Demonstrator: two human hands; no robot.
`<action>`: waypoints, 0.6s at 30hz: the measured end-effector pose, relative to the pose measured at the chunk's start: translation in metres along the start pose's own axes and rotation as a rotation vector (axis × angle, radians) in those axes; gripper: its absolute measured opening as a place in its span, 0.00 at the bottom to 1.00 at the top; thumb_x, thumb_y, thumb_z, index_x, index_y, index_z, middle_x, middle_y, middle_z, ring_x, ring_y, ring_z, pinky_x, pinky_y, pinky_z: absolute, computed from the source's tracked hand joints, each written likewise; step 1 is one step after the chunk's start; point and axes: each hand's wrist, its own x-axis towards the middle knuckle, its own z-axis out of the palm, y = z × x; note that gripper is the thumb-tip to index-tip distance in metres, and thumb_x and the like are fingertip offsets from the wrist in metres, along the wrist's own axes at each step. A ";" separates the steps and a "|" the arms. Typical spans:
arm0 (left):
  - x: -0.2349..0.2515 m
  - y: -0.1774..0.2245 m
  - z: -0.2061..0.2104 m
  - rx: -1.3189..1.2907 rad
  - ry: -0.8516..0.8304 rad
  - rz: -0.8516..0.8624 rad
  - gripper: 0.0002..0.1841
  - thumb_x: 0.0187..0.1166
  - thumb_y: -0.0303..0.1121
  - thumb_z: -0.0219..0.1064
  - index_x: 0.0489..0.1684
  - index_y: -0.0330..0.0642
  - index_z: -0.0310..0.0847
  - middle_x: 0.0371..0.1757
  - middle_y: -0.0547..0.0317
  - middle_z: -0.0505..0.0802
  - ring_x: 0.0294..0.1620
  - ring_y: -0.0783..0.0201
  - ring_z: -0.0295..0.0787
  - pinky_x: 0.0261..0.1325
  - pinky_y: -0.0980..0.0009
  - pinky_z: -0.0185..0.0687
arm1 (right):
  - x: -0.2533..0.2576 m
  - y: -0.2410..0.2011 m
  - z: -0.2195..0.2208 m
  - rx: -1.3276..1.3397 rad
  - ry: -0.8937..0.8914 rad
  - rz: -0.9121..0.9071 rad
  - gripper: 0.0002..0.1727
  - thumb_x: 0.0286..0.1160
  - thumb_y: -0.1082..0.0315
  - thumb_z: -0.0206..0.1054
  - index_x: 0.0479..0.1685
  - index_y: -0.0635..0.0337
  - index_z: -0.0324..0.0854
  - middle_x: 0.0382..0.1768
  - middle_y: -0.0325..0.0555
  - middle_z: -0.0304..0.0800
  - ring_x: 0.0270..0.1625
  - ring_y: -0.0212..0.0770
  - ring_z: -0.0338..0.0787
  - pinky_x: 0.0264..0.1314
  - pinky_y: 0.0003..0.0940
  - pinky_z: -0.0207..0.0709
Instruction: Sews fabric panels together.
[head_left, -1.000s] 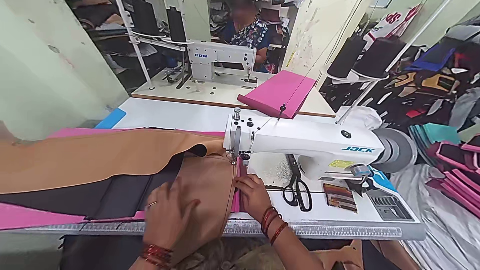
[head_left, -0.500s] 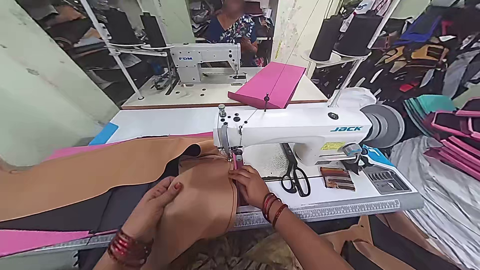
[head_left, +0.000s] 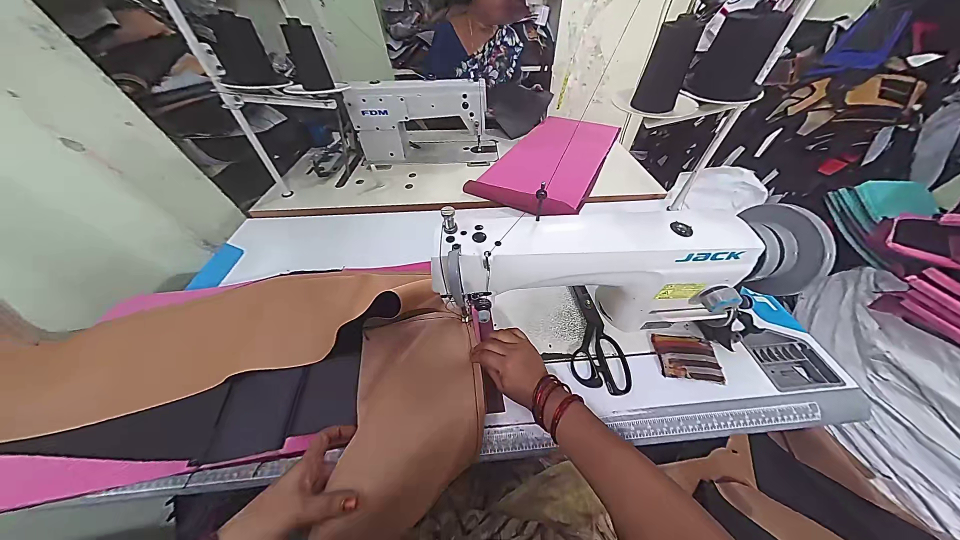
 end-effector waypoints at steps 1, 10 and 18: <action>-0.007 -0.002 -0.006 0.025 -0.014 -0.004 0.36 0.60 0.31 0.75 0.71 0.34 0.63 0.38 0.63 0.96 0.40 0.69 0.96 0.50 0.66 0.92 | -0.001 0.000 0.000 -0.008 -0.003 -0.014 0.11 0.70 0.77 0.65 0.38 0.58 0.95 0.47 0.44 0.99 0.55 0.50 0.96 0.59 0.53 0.84; 0.023 0.037 -0.011 0.555 0.690 0.309 0.15 0.85 0.26 0.60 0.58 0.19 0.81 0.52 0.20 0.89 0.58 0.23 0.86 0.64 0.25 0.71 | -0.005 -0.005 0.007 -0.050 0.029 -0.039 0.10 0.71 0.74 0.66 0.37 0.59 0.95 0.48 0.43 0.99 0.57 0.48 0.96 0.59 0.48 0.85; 0.082 0.051 -0.049 1.046 0.869 0.817 0.16 0.81 0.27 0.54 0.44 0.21 0.87 0.43 0.24 0.92 0.37 0.24 0.92 0.34 0.31 0.82 | -0.012 -0.017 0.007 -0.060 0.005 0.004 0.15 0.66 0.72 0.61 0.42 0.59 0.95 0.53 0.43 0.98 0.58 0.48 0.95 0.55 0.48 0.86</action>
